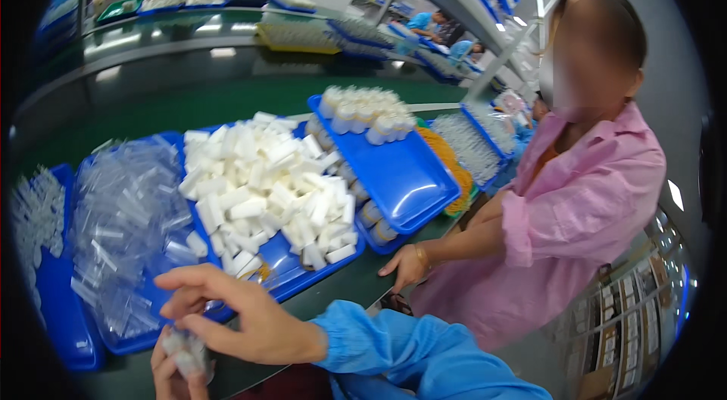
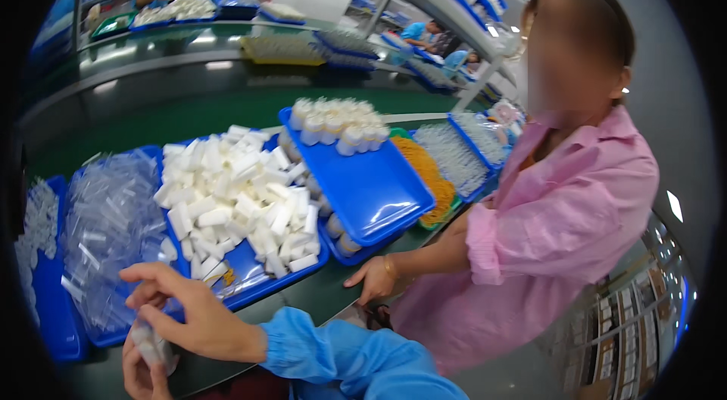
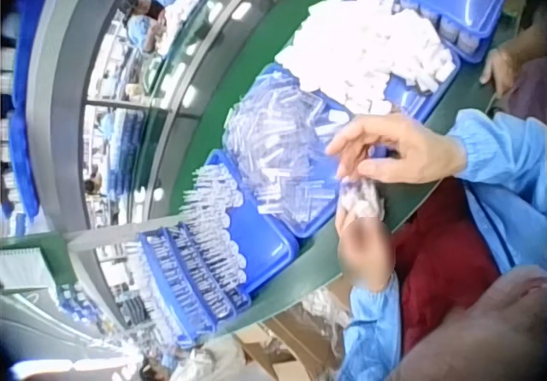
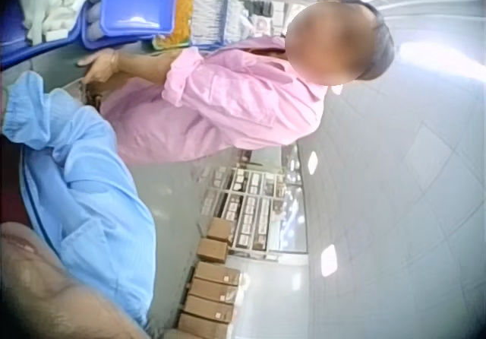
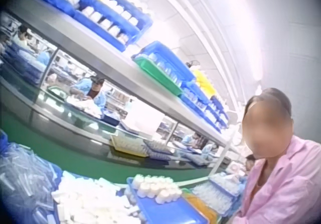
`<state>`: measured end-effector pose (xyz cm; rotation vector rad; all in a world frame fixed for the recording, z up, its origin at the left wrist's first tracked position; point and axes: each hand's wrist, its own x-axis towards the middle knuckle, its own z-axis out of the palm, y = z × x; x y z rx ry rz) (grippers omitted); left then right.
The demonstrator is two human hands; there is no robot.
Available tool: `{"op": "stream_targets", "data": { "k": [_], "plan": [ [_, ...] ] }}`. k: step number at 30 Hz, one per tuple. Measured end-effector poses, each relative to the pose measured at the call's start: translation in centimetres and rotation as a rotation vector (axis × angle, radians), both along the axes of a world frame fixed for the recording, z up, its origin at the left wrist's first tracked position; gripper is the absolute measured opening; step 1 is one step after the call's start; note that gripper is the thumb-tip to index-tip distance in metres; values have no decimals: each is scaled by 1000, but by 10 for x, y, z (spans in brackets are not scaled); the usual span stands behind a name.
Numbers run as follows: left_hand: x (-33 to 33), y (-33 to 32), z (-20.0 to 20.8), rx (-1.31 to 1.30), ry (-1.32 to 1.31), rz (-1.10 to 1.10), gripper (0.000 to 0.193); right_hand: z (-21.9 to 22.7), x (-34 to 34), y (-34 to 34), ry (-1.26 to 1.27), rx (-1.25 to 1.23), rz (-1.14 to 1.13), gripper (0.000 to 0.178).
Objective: Assembling small white foam inserts into clear plastic tubes and securing them.
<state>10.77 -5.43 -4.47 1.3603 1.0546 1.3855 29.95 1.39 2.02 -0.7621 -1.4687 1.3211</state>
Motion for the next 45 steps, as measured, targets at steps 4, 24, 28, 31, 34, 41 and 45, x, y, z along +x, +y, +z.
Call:
{"op": "stream_targets", "data": {
  "k": [4, 24, 28, 31, 34, 41, 45],
  "plan": [
    [16, 12, -12, 69, -93, -63, 40, -17, 14, -21, 9, 22, -114, 44],
    [44, 6, 14, -46, 81, -149, 35, -23, 54, -43, 141, -161, -176, 43],
    [48, 6, 18, -64, 61, -156, 33, -44, 48, -43, 0, 168, -261, 42],
    [48, 5, 17, -48, 32, -156, 30, -49, 45, -46, -33, 261, -287, 42],
    [49, 7, 13, -18, 31, -125, 29, -48, 47, -48, -1, 200, -249, 42],
    [61, 11, 13, 61, 159, 5, 30, -49, 34, -60, 48, 124, -354, 39],
    [58, 9, 12, 97, 197, 12, 31, -38, 39, -52, 19, 28, -317, 39]
  ]
}}
